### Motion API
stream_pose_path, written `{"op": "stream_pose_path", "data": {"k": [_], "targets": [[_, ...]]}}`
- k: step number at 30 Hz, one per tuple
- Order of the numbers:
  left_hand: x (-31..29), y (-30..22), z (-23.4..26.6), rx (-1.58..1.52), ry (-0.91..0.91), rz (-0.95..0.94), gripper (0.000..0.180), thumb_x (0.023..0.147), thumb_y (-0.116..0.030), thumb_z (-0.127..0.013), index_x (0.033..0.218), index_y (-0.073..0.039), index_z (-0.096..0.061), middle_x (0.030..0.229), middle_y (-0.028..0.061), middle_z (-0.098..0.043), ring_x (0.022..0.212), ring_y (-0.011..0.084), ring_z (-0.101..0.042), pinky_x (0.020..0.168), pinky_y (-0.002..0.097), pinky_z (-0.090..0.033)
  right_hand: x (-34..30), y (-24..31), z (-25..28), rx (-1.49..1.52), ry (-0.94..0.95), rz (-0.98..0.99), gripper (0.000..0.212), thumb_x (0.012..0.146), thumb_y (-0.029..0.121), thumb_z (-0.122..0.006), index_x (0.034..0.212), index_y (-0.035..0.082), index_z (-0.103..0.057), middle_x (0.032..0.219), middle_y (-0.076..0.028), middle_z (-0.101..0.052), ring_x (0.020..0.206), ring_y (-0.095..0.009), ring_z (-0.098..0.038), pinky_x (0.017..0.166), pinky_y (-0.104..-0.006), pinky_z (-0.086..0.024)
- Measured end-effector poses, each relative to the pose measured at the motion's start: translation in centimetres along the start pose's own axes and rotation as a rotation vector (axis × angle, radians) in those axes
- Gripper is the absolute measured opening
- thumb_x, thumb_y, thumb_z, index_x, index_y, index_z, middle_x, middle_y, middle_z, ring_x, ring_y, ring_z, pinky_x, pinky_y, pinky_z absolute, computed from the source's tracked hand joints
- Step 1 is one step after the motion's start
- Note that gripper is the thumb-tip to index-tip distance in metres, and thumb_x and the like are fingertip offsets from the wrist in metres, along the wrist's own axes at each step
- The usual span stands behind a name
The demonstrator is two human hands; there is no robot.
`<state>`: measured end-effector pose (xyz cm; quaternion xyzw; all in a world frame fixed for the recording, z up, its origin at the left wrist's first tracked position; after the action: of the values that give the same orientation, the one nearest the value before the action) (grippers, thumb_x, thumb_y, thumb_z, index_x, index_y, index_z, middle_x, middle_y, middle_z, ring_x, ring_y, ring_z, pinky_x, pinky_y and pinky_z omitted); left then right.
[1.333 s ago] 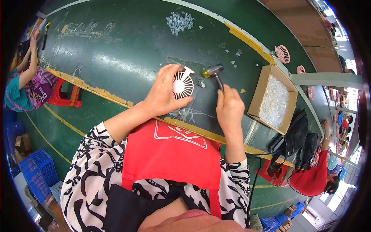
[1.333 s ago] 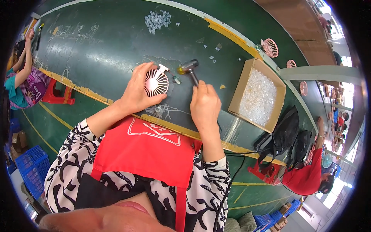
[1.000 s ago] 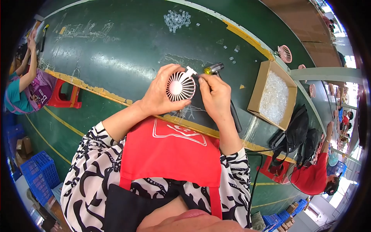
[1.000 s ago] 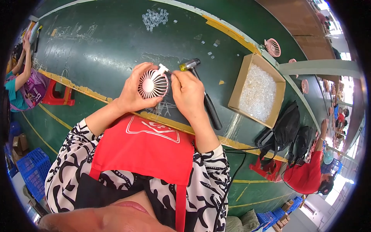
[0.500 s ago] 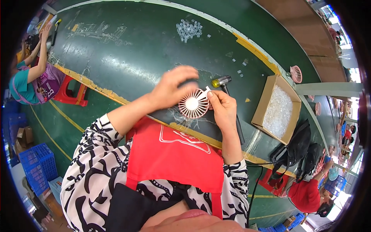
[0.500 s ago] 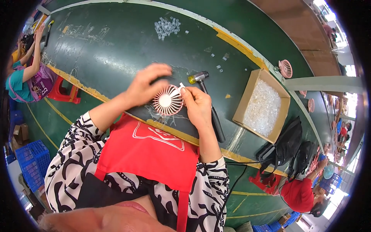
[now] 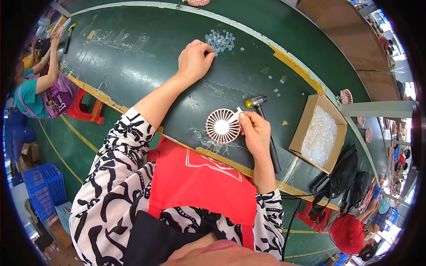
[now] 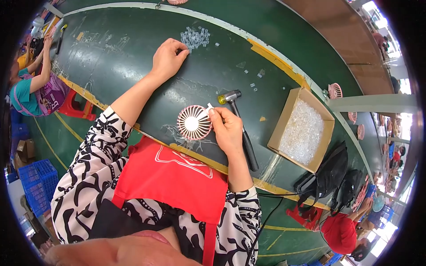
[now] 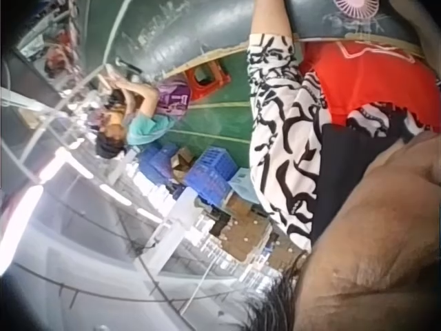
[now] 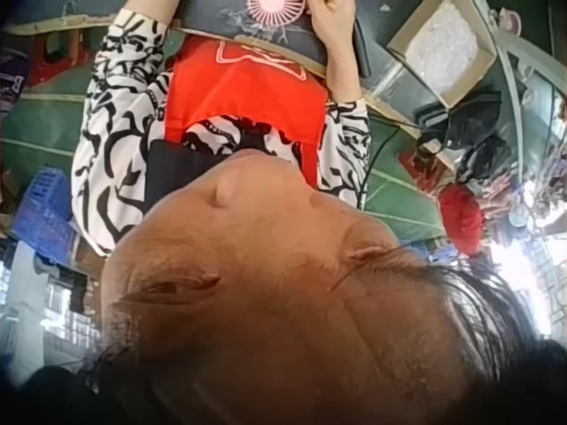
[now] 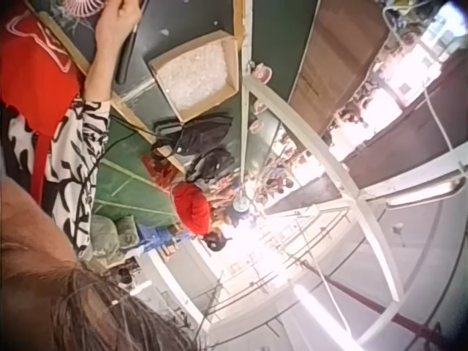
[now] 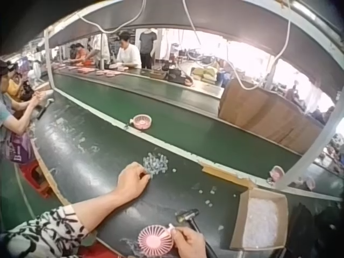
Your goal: The person assembles portable fan covers by fitting components into the fan grilles by hand, securing them with a small mallet, and placing the assembled units onto the conveyor line.
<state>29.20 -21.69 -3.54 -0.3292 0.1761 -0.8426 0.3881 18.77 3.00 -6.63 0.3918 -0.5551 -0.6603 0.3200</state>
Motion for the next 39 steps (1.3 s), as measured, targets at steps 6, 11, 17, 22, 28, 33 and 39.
{"op": "stream_pose_path", "data": {"k": [6,11,17,22,28,33,39], "targets": [[-1.3,-1.0,0.7,-0.052,-0.096,-0.216,0.006,0.080,-0.012,-0.071,0.081,-0.008,-0.067,0.088,0.0065,-0.065,0.088,0.0261,-0.062,0.074,0.0415,-0.048,-0.1,0.0,0.0,0.007,0.003,0.017,0.023,0.097,0.020,-0.064,0.098,-0.003,-0.069,0.073,0.001,-0.063,0.061,-0.004,-0.053,0.055,-0.0202,-0.044],[-2.8,-3.3,2.8,-0.169,-0.119,-0.230,0.008,0.084,-0.007,-0.070,0.091,-0.004,-0.066,0.081,0.0052,-0.067,0.073,0.0171,-0.063,0.069,0.0305,-0.048,-0.1,0.1,0.3,0.013,0.002,0.013,0.023,0.096,0.019,-0.064,0.099,-0.003,-0.069,0.073,0.001,-0.063,0.061,-0.004,-0.053,0.055,-0.0202,-0.043],[-8.0,-4.1,0.1,-1.092,0.499,0.524,0.018,0.088,-0.010,-0.070,0.103,0.000,-0.069,0.087,0.0020,-0.069,0.073,0.0062,-0.056,0.067,0.0214,-0.046,-0.2,0.9,0.6,0.033,-0.047,-0.032,0.021,0.096,0.017,-0.065,0.101,-0.003,-0.070,0.075,0.002,-0.063,0.062,-0.004,-0.052,0.056,-0.0197,-0.042],[-10.9,-5.3,-0.8,-1.340,0.739,0.728,0.017,0.089,-0.006,-0.070,0.104,0.001,-0.069,0.091,0.0078,-0.071,0.078,0.0114,-0.063,0.075,0.0246,-0.053,-0.3,2.2,-0.3,0.152,0.044,0.018,0.021,0.096,0.016,-0.064,0.098,-0.003,-0.070,0.079,0.003,-0.063,0.069,-0.003,-0.053,0.060,-0.0188,-0.042],[-11.3,-6.3,-0.3,-1.308,0.783,0.688,0.018,0.088,-0.006,-0.070,0.105,0.001,-0.069,0.092,0.0075,-0.071,0.080,0.0126,-0.067,0.074,0.0251,-0.055,-0.5,2.2,-0.8,0.226,0.076,-0.005,0.023,0.096,0.018,-0.064,0.098,-0.004,-0.070,0.080,0.002,-0.065,0.069,-0.004,-0.055,0.061,-0.0194,-0.045],[-11.6,-6.3,-0.2,-1.307,0.782,0.621,0.018,0.089,-0.005,-0.069,0.105,0.002,-0.069,0.093,0.0074,-0.072,0.083,0.0130,-0.068,0.077,0.0253,-0.055,-0.5,1.7,-0.9,0.230,0.092,-0.032,0.023,0.096,0.019,-0.065,0.098,-0.003,-0.071,0.079,0.001,-0.067,0.068,-0.003,-0.056,0.060,-0.0198,-0.045],[-11.2,-6.8,0.3,-1.223,0.768,0.526,0.017,0.089,-0.005,-0.069,0.105,0.002,-0.070,0.094,0.0076,-0.072,0.085,0.0127,-0.068,0.078,0.0243,-0.055,-0.6,1.3,-0.9,0.318,0.095,-0.068,0.024,0.096,0.019,-0.065,0.098,-0.004,-0.069,0.079,0.000,-0.066,0.066,-0.005,-0.057,0.059,-0.0198,-0.045]]}}
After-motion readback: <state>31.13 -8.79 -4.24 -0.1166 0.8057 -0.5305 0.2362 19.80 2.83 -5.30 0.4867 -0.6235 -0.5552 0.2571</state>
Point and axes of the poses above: each hand's wrist, its own x-axis towards the middle knuckle, its own z-axis out of the back of the hand, y = z × x, the point moved 7 cm from there along x, towards the middle knuckle
